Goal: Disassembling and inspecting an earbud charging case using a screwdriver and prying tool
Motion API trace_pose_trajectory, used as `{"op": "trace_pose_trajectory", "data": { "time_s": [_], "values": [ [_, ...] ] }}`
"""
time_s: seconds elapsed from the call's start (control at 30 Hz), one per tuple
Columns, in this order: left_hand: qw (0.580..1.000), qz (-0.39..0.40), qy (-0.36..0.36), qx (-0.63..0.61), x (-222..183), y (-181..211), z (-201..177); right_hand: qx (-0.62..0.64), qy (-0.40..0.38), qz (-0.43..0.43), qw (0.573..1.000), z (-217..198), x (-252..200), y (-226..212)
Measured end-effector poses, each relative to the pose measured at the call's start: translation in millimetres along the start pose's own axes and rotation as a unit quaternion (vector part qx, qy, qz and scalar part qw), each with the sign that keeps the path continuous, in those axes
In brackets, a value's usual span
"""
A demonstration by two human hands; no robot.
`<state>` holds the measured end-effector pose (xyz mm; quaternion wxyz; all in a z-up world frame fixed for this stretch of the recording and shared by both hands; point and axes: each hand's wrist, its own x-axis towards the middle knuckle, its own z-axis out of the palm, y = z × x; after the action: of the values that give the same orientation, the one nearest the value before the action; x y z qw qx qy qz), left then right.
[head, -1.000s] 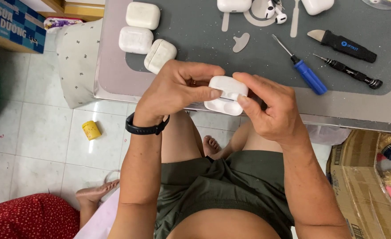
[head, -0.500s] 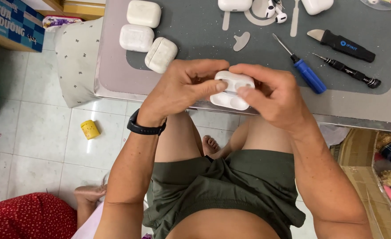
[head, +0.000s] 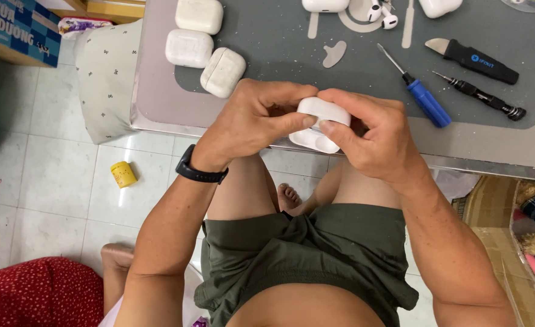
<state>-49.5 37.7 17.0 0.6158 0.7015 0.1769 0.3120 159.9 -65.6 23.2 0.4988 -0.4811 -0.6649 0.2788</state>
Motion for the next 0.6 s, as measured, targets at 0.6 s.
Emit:
{"op": "trace_pose_trajectory", "data": {
  "time_s": [0.6],
  "values": [
    [0.995, -0.056, -0.047, -0.063, 8, 6, -6, 0.042, 0.028, 0.067, 0.996, -1, -2, -2]
  ]
}}
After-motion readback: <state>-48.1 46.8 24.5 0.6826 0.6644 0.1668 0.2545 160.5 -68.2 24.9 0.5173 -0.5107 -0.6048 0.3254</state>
